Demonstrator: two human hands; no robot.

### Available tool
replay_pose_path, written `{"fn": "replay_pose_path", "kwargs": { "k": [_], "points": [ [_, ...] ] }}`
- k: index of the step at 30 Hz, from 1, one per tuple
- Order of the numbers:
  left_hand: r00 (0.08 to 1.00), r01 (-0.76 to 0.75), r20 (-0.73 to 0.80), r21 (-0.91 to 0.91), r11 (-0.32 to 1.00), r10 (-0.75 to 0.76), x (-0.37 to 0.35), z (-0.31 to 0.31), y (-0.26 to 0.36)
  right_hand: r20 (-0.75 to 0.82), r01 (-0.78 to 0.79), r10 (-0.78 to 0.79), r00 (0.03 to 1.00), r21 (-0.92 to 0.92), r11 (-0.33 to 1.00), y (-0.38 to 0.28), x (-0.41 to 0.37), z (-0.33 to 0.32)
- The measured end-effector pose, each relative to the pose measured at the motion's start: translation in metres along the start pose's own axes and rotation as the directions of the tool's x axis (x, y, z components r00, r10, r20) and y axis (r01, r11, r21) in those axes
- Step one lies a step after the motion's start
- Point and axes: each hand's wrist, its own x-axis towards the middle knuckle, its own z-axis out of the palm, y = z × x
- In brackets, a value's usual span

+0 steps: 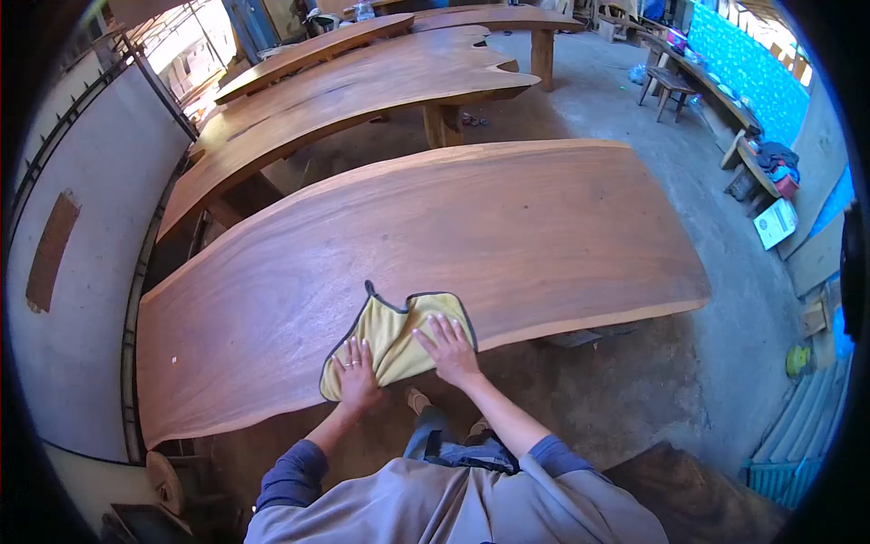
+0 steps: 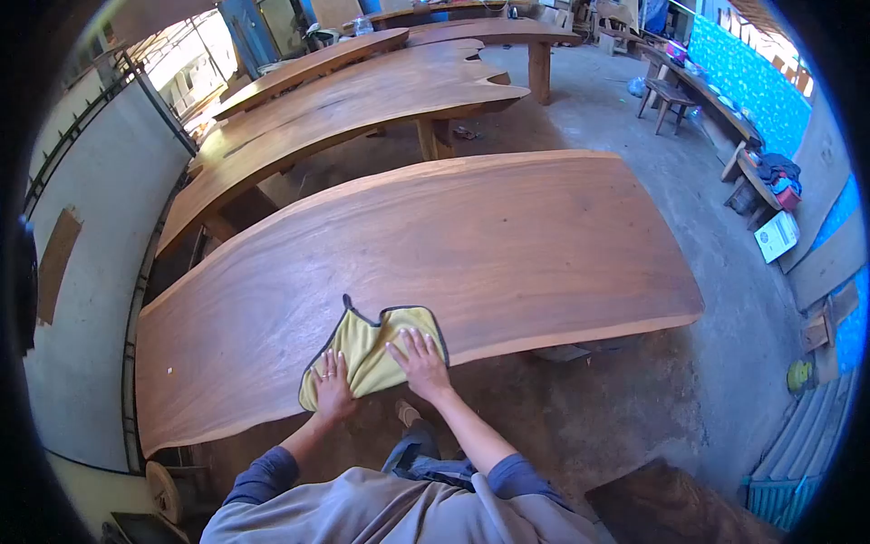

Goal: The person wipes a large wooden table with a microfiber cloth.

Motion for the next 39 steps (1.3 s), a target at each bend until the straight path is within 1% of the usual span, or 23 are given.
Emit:
{"fn": "replay_pose_path", "kwargs": {
  "k": [1,3,7,9,10,13,15,16,18,19,21,22,24,25,27,28,30,31,33,34,36,37,39],
  "points": [
    [1.0,-0.001,-0.022,0.063,0.998,0.002,0.006,0.008,0.015,-0.006,-0.014,0.014,1.0,-0.024,1.0,0.011,-0.005,-0.001],
    [0.997,0.015,-0.078,0.057,0.998,-0.01,0.02,0.016,0.045,-0.021,-0.044,0.042,0.999,-0.077,0.996,0.034,-0.011,-0.004],
    [0.976,-0.002,-0.217,0.102,0.995,0.024,0.049,0.03,0.093,0.023,-0.099,0.103,0.994,-0.117,0.988,0.082,-0.02,-0.025],
    [0.979,-0.039,-0.192,0.122,0.992,0.062,0.057,0.032,0.114,0.038,-0.134,0.14,0.989,-0.125,0.983,0.102,-0.028,-0.037],
    [0.986,-0.065,-0.147,0.105,0.992,0.08,0.058,0.024,0.125,0.035,-0.154,0.16,0.987,-0.128,0.98,0.112,-0.032,-0.041],
    [0.951,-0.131,-0.26,0.148,0.98,0.166,0.069,0.04,0.153,0.002,-0.216,0.219,0.976,-0.157,0.964,0.136,-0.049,-0.049],
    [0.969,-0.203,-0.129,0.056,0.978,0.209,0.071,0.025,0.173,-0.02,-0.269,0.271,0.962,-0.204,0.941,0.151,-0.063,-0.051],
    [0.96,-0.274,-0.054,0.005,0.962,0.274,0.073,0.016,0.177,-0.005,-0.294,0.301,0.954,-0.23,0.928,0.155,-0.068,-0.056],
    [0.914,-0.405,0.016,0.023,0.914,0.405,0.083,0.012,0.184,-0.005,-0.325,0.337,0.941,-0.276,0.904,0.166,-0.082,-0.058],
    [0.909,-0.395,0.037,-0.238,0.887,0.415,0.086,-0.006,0.187,-0.007,-0.323,0.335,0.942,-0.281,0.904,0.162,-0.081,-0.058],
    [0.893,-0.434,0.032,-0.196,0.879,0.448,0.098,-0.005,0.186,0.054,-0.396,0.433,0.9,-0.316,0.862,0.151,-0.078,-0.058],
    [0.898,-0.428,0.023,-0.198,0.882,0.44,0.101,-0.003,0.182,0.082,-0.429,0.48,0.873,-0.336,0.838,0.144,-0.075,-0.057],
    [0.913,-0.387,0.029,-0.254,0.887,0.406,0.099,0.01,0.169,0.218,-0.527,0.593,0.775,-0.294,0.797,0.125,-0.068,-0.051],
    [0.919,-0.376,0.016,-0.27,0.886,0.395,0.095,0.014,0.161,0.336,-0.585,0.608,0.719,-0.18,0.791,0.113,-0.065,-0.049],
    [0.954,-0.271,0.035,-0.323,0.907,0.298,0.097,0.02,0.16,0.46,-0.592,0.538,0.707,-0.032,0.805,0.105,-0.06,-0.057],
    [0.967,-0.228,0.04,-0.296,0.927,0.251,0.106,0.026,0.161,0.472,-0.577,0.497,0.728,0.032,0.816,0.107,-0.058,-0.059],
    [0.98,-0.181,0.036,-0.243,0.953,0.195,0.13,0.025,0.16,0.427,-0.592,0.485,0.763,0.162,0.79,0.123,-0.055,-0.051],
    [0.986,-0.164,-0.005,-0.175,0.971,0.166,0.145,0.025,0.158,0.392,-0.603,0.505,0.769,0.178,0.778,0.13,-0.05,-0.047],
    [0.993,-0.115,-0.019,-0.186,0.976,0.113,0.17,0.017,0.153,0.359,-0.662,0.577,0.733,0.181,0.728,0.145,-0.035,-0.039],
    [0.994,-0.104,-0.04,-0.209,0.972,0.098,0.181,0.016,0.152,0.317,-0.65,0.588,0.744,0.138,0.748,0.149,-0.029,-0.04],
    [0.995,-0.083,-0.075,-0.19,0.978,0.069,0.193,0.015,0.153,0.226,-0.587,0.585,0.779,-0.064,0.807,0.151,-0.023,-0.039],
    [0.997,-0.06,-0.061,-0.179,0.982,0.05,0.194,0.014,0.154,0.188,-0.566,0.582,0.791,-0.138,0.813,0.148,-0.023,-0.039],
    [0.998,-0.048,-0.042,-0.169,0.984,0.042,0.196,0.011,0.153,0.122,-0.565,0.586,0.801,-0.169,0.808,0.14,-0.026,-0.037]
  ]
}}
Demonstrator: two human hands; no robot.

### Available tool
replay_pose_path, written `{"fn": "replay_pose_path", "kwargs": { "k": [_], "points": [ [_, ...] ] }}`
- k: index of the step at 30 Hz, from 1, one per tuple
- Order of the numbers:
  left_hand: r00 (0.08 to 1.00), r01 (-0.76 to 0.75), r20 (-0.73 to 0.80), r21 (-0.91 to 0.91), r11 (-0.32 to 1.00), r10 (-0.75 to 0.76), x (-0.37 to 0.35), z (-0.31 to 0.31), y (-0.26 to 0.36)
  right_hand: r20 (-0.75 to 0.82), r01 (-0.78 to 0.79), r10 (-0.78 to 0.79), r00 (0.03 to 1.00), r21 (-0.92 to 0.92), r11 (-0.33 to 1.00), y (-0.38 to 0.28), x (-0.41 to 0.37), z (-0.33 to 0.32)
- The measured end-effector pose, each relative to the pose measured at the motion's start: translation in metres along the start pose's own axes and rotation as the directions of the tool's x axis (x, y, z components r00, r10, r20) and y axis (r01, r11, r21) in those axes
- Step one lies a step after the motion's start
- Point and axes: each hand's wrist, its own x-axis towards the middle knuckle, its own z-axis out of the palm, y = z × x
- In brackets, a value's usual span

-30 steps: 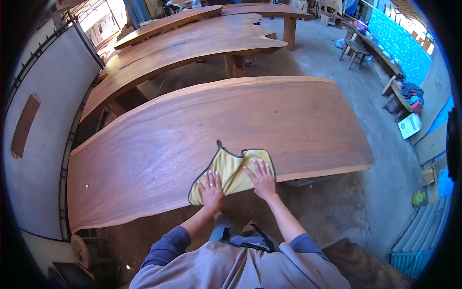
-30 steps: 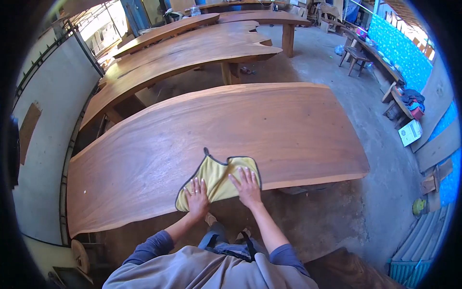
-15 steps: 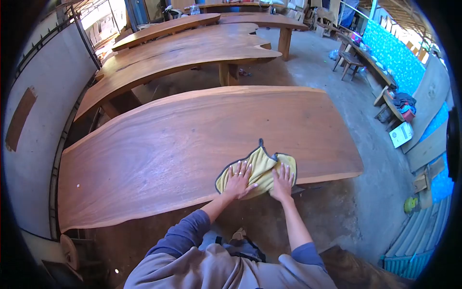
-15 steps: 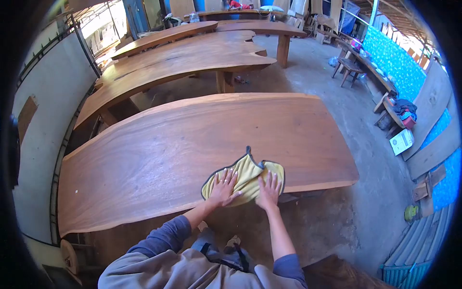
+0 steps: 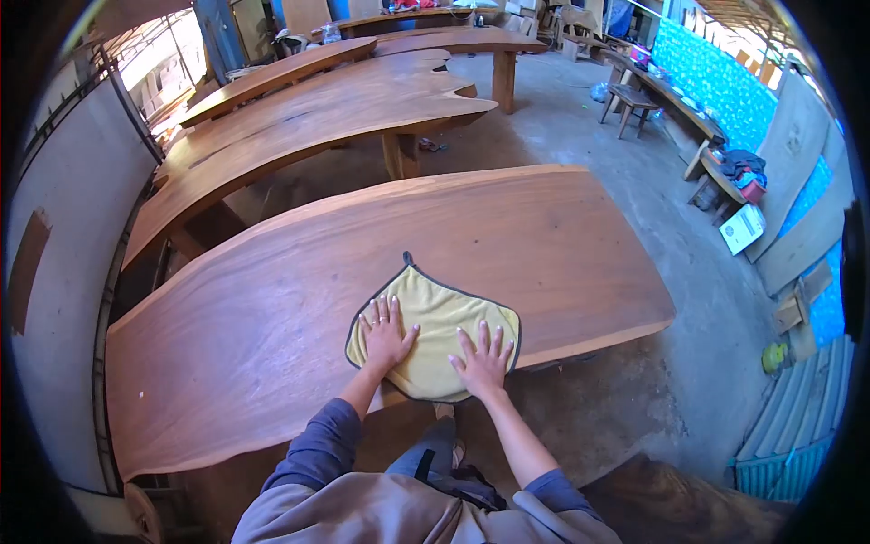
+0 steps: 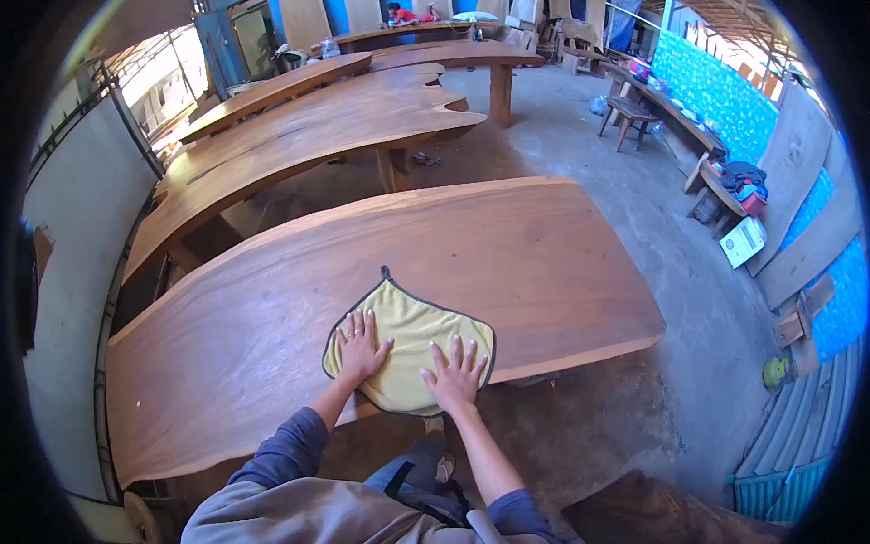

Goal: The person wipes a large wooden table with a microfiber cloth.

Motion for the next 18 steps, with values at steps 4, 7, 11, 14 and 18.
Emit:
{"fn": "replay_pose_path", "kwargs": {
  "k": [4,7,11,14,18],
  "points": [
    [0.998,-0.041,-0.043,0.004,0.999,0.042,0.016,-0.006,-0.008,-0.058,-0.026,0.026,0.998,-0.005,1.0,-0.011,0.004,-0.003],
    [0.997,-0.048,-0.052,0.026,0.999,0.049,0.026,0.001,-0.01,-0.066,-0.03,0.03,0.997,-0.002,1.0,-0.008,0.01,0.005],
    [0.998,-0.023,-0.057,0.009,1.0,0.023,0.022,0.009,-0.009,-0.054,-0.021,0.022,0.998,0.014,1.0,-0.005,0.008,0.01],
    [0.999,-0.009,-0.051,-0.018,1.0,0.008,0.022,0.003,-0.004,-0.052,-0.022,0.023,0.998,0.021,1.0,-0.004,0.009,0.007],
    [0.998,0.067,-0.016,-0.022,0.997,-0.068,0.02,-0.006,0.007,-0.036,-0.042,0.043,0.998,0.024,0.999,-0.001,0.009,0.001]
  ]
}}
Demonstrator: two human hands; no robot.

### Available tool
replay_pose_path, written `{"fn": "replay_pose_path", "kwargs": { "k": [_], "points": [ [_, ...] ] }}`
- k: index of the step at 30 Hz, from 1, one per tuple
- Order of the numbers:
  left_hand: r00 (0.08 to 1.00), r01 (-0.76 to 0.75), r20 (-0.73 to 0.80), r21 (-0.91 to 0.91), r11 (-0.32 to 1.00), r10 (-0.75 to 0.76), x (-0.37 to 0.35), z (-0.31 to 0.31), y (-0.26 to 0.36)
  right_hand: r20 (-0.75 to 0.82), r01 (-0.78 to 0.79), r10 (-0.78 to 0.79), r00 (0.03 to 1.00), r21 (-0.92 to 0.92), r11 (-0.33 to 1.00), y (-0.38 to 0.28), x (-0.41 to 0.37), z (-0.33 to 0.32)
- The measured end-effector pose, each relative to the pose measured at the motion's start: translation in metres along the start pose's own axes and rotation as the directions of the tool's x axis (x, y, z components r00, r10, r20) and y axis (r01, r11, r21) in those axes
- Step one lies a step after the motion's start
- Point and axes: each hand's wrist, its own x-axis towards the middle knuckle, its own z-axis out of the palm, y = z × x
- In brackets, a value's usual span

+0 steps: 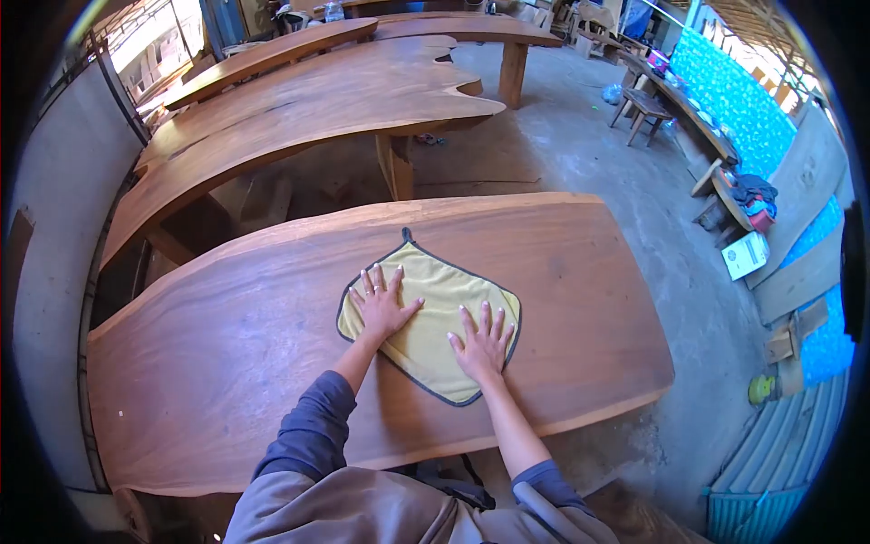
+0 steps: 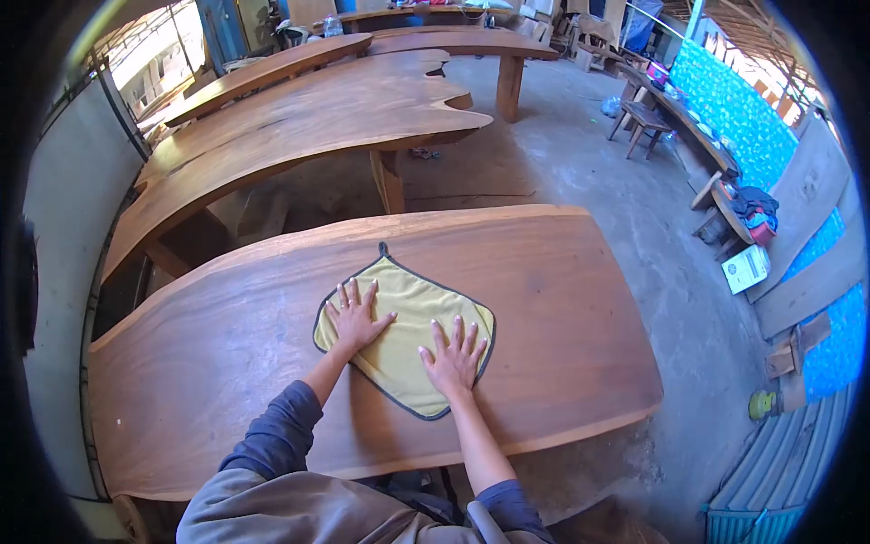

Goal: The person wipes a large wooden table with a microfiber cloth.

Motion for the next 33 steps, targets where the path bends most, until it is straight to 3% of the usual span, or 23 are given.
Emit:
{"fn": "replay_pose_path", "kwargs": {
  "k": [6,10,14,17,19,22,32,33],
  "points": [
    [0.998,-0.036,-0.052,-0.011,0.999,0.035,0.003,-0.001,0.005,-0.018,-0.037,0.037,0.999,-0.02,0.999,-0.003,-0.006,-0.002],
    [1.0,-0.003,0.015,-0.071,0.997,0.005,0.01,-0.007,0.016,0.0,-0.036,0.036,0.999,-0.023,0.999,-0.002,-0.008,-0.022],
    [0.972,0.223,-0.046,-0.142,0.964,-0.232,0.023,-0.007,0.018,0.049,0.018,-0.017,0.999,-0.014,1.0,-0.017,0.0,-0.032],
    [0.96,0.222,-0.143,-0.129,0.966,-0.24,0.021,0.005,0.008,0.005,0.089,-0.089,0.996,-0.035,0.995,-0.03,0.005,-0.008],
    [0.978,0.098,-0.167,-0.169,0.981,-0.126,0.015,0.005,-0.004,0.017,0.113,-0.112,0.994,-0.008,0.994,-0.039,0.009,0.002],
    [0.982,-0.015,-0.187,-0.079,0.997,0.0,0.046,-0.001,-0.004,0.028,0.153,-0.154,0.988,0.01,0.988,-0.034,0.038,-0.004],
    [0.974,0.092,-0.204,-0.032,0.995,-0.096,0.126,-0.004,0.002,0.001,0.287,-0.288,0.958,0.062,0.956,-0.025,0.115,-0.01],
    [0.971,0.108,-0.21,-0.035,0.994,-0.113,0.132,-0.004,0.001,0.067,0.271,-0.273,0.96,0.044,0.962,-0.028,0.123,-0.015]
  ]
}}
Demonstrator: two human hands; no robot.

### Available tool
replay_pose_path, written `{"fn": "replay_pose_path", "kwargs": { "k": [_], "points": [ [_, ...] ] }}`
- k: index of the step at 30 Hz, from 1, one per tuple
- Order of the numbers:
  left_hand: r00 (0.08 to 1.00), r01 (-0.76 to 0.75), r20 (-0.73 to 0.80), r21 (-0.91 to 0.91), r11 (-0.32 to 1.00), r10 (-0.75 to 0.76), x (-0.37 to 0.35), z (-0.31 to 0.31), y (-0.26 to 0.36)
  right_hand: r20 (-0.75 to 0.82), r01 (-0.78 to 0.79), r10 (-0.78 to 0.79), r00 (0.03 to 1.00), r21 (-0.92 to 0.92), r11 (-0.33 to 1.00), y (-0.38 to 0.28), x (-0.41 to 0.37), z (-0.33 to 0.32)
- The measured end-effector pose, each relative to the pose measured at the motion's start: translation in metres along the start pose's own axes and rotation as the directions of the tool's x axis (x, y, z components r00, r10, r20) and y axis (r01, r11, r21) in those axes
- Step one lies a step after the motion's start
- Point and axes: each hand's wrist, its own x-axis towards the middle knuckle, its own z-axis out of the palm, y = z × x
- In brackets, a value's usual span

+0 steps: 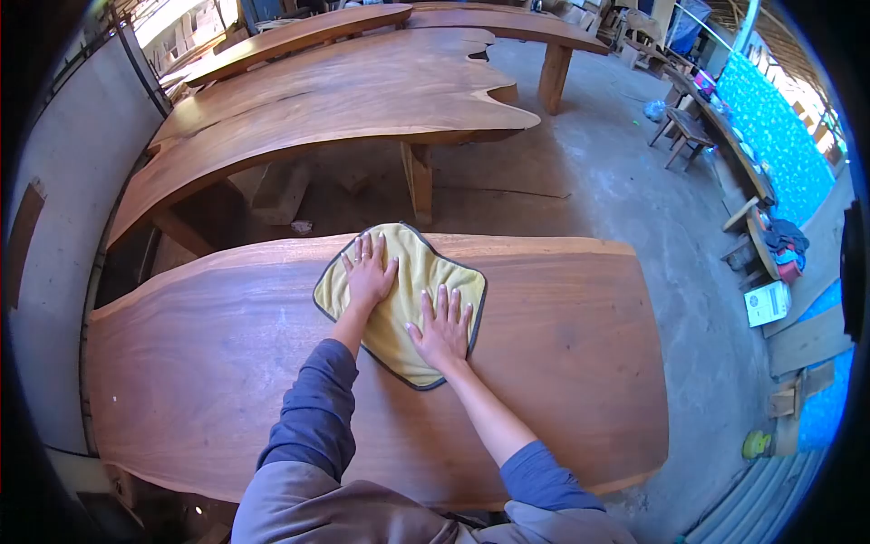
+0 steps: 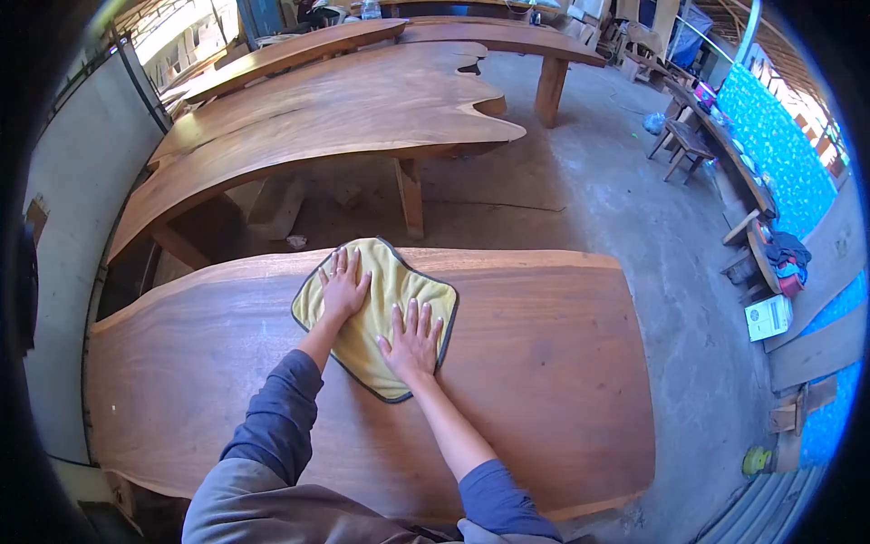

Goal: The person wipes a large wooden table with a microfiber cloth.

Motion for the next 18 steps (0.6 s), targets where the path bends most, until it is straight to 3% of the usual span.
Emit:
{"fn": "replay_pose_path", "kwargs": {
  "k": [6,7,9,13,18],
  "points": [
    [0.994,0.107,0.018,0.023,0.994,-0.107,0.037,-0.003,0.006,-0.023,0.034,-0.033,0.999,0.032,0.999,0.009,0.041,0.002],
    [0.994,0.097,-0.041,0.002,0.995,-0.097,0.041,-0.002,0.009,-0.02,0.04,-0.039,0.999,0.047,0.998,0.011,0.047,0.003],
    [0.987,0.146,0.06,0.09,0.985,-0.152,0.054,-0.006,0.016,-0.055,0.075,-0.07,0.996,0.113,0.991,0.018,0.065,0.007],
    [0.989,0.123,-0.097,0.147,0.982,-0.109,0.083,0.011,0.023,-0.097,0.126,-0.114,0.989,0.132,0.983,0.05,0.106,-0.002],
    [0.995,0.081,-0.077,0.195,0.977,-0.068,0.083,0.03,0.044,-0.114,0.105,-0.09,0.989,0.128,0.986,0.097,0.105,-0.007]
  ]
}}
